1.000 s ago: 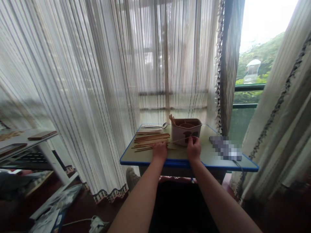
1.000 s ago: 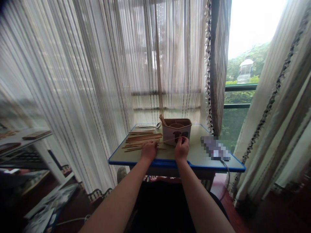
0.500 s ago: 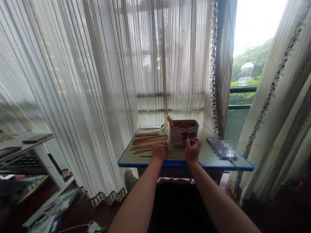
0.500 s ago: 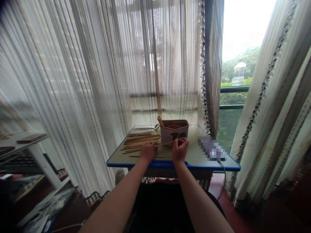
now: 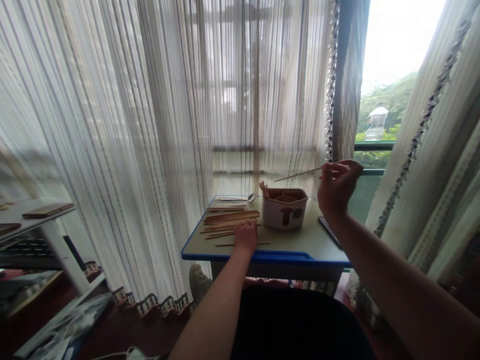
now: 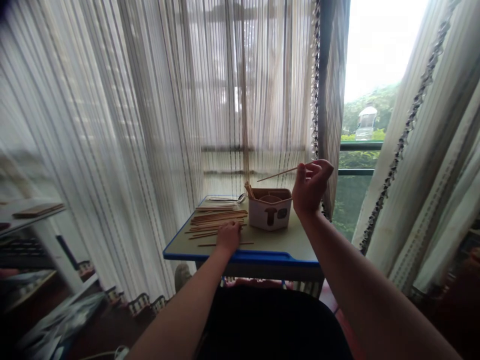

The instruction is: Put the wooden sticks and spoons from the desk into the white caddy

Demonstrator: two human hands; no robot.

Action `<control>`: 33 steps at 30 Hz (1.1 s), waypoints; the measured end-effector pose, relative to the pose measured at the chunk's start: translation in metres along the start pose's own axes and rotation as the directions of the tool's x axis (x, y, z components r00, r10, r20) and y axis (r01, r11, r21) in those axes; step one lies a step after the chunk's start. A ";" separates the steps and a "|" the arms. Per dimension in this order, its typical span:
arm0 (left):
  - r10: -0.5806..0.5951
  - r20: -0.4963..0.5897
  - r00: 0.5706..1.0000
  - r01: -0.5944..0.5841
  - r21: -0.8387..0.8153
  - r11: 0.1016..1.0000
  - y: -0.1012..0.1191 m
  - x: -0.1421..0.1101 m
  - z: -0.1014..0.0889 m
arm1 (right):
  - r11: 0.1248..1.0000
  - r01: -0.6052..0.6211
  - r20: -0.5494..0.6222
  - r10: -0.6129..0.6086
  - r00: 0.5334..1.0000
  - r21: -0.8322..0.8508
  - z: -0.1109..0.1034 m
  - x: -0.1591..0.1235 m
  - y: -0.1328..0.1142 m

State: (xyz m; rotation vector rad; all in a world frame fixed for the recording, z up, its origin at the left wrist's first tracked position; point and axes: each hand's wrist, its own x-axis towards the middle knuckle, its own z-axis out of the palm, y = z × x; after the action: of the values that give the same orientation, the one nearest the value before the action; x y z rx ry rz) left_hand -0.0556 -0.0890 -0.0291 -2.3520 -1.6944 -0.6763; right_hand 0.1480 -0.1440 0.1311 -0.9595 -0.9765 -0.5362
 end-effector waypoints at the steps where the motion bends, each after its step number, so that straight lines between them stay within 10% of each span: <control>1: 0.002 -0.006 1.000 -0.002 0.002 1.000 0.000 0.000 0.000 | 0.998 0.024 0.032 -0.022 0.999 -0.053 0.006 0.001 0.003; 10: 0.003 0.002 1.000 -0.003 -0.011 1.000 -0.003 -0.001 -0.001 | 0.962 0.016 0.420 0.103 0.902 -0.271 0.046 -0.049 0.044; 17: -0.010 0.032 0.999 0.011 -0.044 0.999 -0.005 0.001 -0.001 | 0.937 0.234 0.686 0.008 0.727 -0.259 0.065 -0.065 0.060; 25: -0.001 -0.025 1.000 -0.001 -0.059 0.998 -0.006 0.000 0.002 | 0.999 0.000 0.730 0.037 0.683 -0.050 0.094 -0.078 0.051; 33: -0.004 0.006 1.000 0.004 -0.035 0.999 -0.005 -0.001 -0.001 | 0.966 -0.129 0.728 0.255 0.636 -0.226 0.123 -0.084 0.044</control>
State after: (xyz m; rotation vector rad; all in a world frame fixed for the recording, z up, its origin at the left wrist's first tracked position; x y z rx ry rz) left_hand -0.0606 -0.0886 -0.0291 -2.3770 -1.7040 -0.7054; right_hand 0.0859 -0.0175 0.0655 -1.4648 -1.5692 0.0126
